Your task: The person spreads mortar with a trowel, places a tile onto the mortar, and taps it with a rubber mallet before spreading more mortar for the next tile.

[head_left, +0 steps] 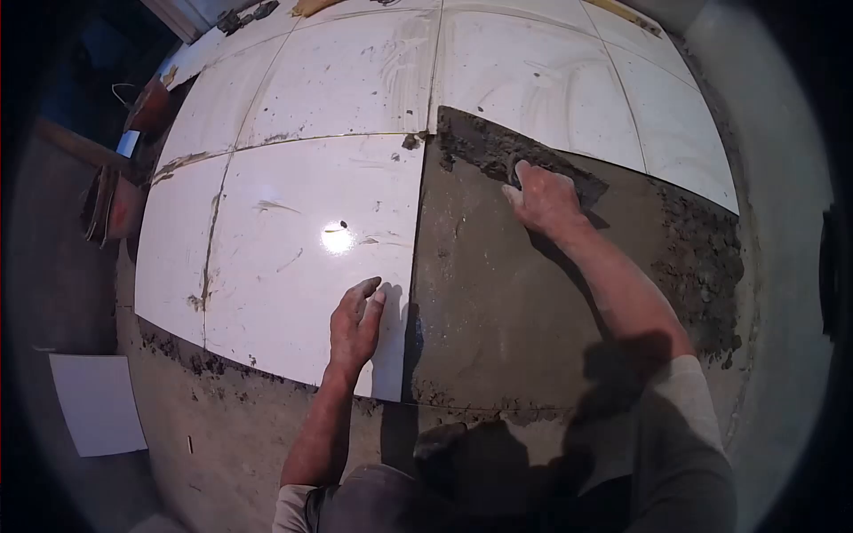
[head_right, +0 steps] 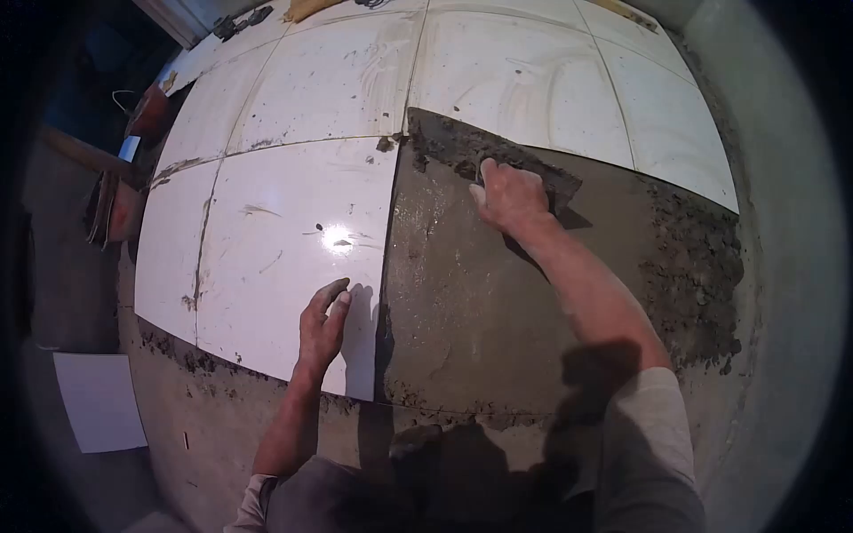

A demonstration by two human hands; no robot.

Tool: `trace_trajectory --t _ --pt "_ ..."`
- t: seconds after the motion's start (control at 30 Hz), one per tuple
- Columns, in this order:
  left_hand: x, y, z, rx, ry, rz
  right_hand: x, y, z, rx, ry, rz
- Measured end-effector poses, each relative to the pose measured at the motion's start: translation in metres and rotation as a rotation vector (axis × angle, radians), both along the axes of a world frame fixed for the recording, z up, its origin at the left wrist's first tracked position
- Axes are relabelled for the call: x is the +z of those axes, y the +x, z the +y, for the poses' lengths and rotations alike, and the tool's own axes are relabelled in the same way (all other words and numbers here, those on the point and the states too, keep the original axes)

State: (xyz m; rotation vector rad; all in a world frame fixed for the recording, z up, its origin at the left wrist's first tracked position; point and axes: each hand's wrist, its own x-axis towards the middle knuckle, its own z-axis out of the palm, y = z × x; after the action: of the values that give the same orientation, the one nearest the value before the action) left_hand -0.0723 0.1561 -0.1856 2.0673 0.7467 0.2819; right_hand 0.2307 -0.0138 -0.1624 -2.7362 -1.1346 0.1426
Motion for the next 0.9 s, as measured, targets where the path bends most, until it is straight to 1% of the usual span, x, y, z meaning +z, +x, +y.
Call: trace_trajectory --t 0.03,0.1,0.17,0.2,0.23,0.3,0.37,0.43,0.53,0.57,0.6,0.63,0.67,0.7,0.73,0.77,0.83,0.87,0.9 --pt "-0.003 0.000 0.003 0.006 -0.008 -0.029 -0.006 -0.001 0.000 0.024 0.023 -0.061" --pt "-0.009 0.000 0.007 0.011 -0.023 -0.051 -0.014 -0.003 -0.003 0.010 0.018 -0.094" --pt "-0.016 0.004 0.017 0.059 0.056 -0.061 -0.016 -0.006 -0.005 -0.008 0.017 -0.134" --pt "-0.022 0.009 0.026 0.052 0.135 -0.067 -0.017 -0.008 -0.005 0.012 0.033 -0.141" --pt "-0.022 0.020 0.036 0.050 0.131 -0.069 -0.017 -0.009 -0.006 0.029 0.049 -0.148" --pt "-0.024 0.050 0.059 0.106 0.213 -0.054 -0.016 -0.009 -0.006 0.025 0.065 -0.171" --pt "-0.030 0.088 0.082 0.083 0.282 -0.059 -0.013 -0.008 -0.003 0.030 0.085 -0.189" --pt "-0.034 0.132 0.099 0.006 0.441 -0.070 -0.008 -0.007 -0.002 0.009 0.019 -0.182" --pt "-0.042 0.199 0.116 0.015 0.461 -0.053 -0.005 -0.014 -0.003 -0.013 0.069 -0.154" --pt "-0.047 0.215 0.117 0.016 0.468 -0.039 -0.009 -0.014 -0.004 -0.014 0.060 -0.148" --pt "-0.047 0.229 0.116 -0.045 0.436 -0.045 -0.013 -0.014 -0.006 -0.010 0.057 -0.150" --pt "-0.049 0.235 0.110 -0.052 0.433 -0.042 -0.015 -0.014 -0.006 -0.008 0.059 -0.154" --pt "-0.051 0.243 0.104 -0.123 0.425 -0.029 -0.015 -0.013 -0.006 -0.014 0.060 -0.153" --pt "-0.054 0.248 0.095 -0.196 0.414 -0.009 -0.009 -0.016 -0.007 -0.071 0.100 -0.122" --pt "-0.059 0.249 0.086 -0.189 0.526 -0.092 -0.006 -0.019 -0.011 -0.133 0.137 -0.088" --pt "-0.062 0.248 0.082 -0.208 0.520 -0.083 -0.005 -0.020 -0.016 -0.149 0.131 -0.075" --pt "-0.060 0.247 0.076 -0.287 0.354 -0.173 -0.005 -0.019 -0.026 -0.200 0.179 0.023" --pt "-0.059 0.244 0.071 -0.305 0.449 -0.137 -0.007 -0.021 -0.032 -0.215 0.184 0.038" --pt "-0.062 0.243 0.067 -0.316 0.448 -0.139 -0.008 -0.022 -0.037 -0.226 0.184 0.037"
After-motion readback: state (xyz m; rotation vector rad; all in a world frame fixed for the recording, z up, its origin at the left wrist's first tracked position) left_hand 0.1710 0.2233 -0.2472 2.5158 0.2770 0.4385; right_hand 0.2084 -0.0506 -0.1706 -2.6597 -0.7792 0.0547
